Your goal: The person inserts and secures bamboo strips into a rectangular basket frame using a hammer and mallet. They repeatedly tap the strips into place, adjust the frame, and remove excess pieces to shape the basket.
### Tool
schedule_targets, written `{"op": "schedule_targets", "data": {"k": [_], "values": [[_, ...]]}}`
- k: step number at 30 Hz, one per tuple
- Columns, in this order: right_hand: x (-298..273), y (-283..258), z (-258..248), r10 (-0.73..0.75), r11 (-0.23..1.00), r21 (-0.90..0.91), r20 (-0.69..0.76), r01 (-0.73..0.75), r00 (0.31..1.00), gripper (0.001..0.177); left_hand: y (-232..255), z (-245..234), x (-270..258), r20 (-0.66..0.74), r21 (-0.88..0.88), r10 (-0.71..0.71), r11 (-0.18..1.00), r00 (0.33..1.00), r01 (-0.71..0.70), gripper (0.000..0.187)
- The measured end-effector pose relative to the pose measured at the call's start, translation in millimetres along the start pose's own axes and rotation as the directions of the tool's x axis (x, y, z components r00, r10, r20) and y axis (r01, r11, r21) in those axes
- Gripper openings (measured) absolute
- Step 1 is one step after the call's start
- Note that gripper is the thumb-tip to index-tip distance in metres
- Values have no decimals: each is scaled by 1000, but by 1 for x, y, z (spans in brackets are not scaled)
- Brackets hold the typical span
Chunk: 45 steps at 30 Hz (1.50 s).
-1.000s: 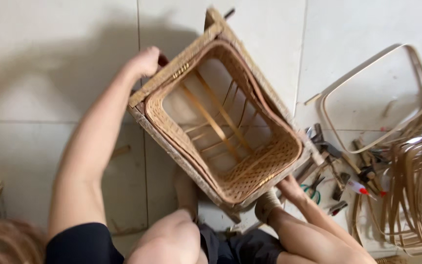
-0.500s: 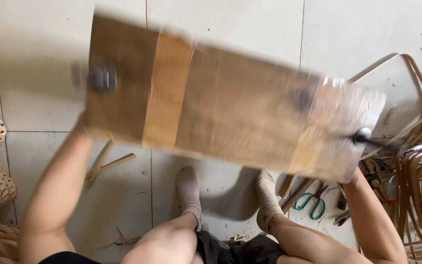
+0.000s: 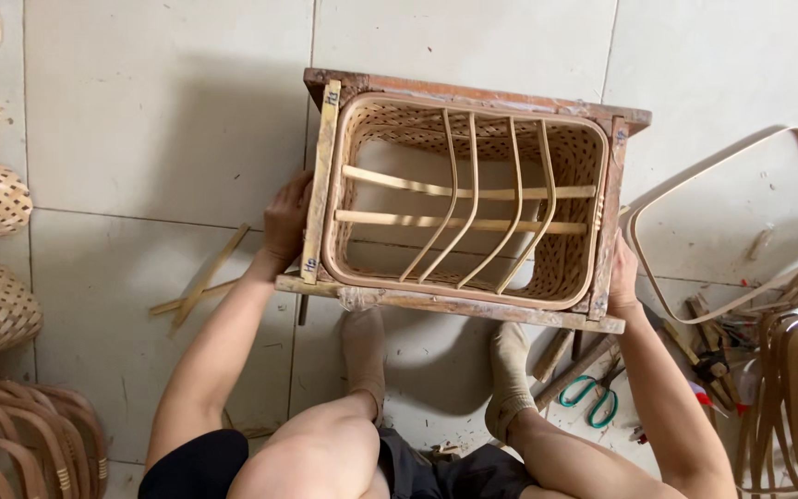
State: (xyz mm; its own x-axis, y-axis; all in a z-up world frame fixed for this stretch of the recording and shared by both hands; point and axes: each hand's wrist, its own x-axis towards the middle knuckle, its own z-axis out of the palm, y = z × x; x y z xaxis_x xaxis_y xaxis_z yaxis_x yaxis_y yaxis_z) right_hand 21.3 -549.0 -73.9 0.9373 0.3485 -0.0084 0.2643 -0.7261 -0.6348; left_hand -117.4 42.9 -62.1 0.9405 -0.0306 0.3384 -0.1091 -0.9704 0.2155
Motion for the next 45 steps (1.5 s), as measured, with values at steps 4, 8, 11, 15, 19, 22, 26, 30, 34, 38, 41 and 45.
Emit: {"op": "schedule_targets", "data": {"k": [4,8,11,15,19,22,26,30,34,38,41,45], "values": [[-13,26,9,-269,881,-395,37,261,962,43,1,26,-19,101,-250,-159,951,982,180,39],[-14,21,2,-254,825,-490,123,281,959,51,4,17,3,421,-662,-493,407,761,629,45],[-18,9,-8,-244,803,-517,166,295,956,55,16,-19,28,566,-685,-384,273,730,675,71],[-29,4,-8,-224,811,-522,144,267,964,52,28,-45,41,635,-763,-267,-66,725,643,100],[-47,4,-7,-265,833,-490,57,259,962,57,30,-51,28,661,-701,-286,96,694,707,100],[-60,-16,-7,-152,918,-376,-50,123,987,50,40,-62,4,686,-671,-289,103,668,734,97],[-79,-42,-21,-112,936,-344,-88,75,990,53,61,-80,-25,666,-624,-313,265,678,735,95],[-107,-43,-28,-28,954,-299,-139,-15,990,41,82,-93,-35,713,-564,-392,173,582,808,96],[-137,-29,-27,124,959,-226,-215,-173,969,34,107,-104,-50,117,-483,-348,798,930,360,77],[-168,-15,-24,161,940,-250,-272,-232,949,33,128,-112,-62,77,-261,-33,964,996,52,61],[-181,-8,-19,239,932,-205,-274,-300,931,34,128,-112,-61,188,-211,77,977,979,-36,75],[-188,-4,-15,248,934,-184,-285,-307,926,37,114,-98,-54,300,-55,165,986,939,-156,65]]}}
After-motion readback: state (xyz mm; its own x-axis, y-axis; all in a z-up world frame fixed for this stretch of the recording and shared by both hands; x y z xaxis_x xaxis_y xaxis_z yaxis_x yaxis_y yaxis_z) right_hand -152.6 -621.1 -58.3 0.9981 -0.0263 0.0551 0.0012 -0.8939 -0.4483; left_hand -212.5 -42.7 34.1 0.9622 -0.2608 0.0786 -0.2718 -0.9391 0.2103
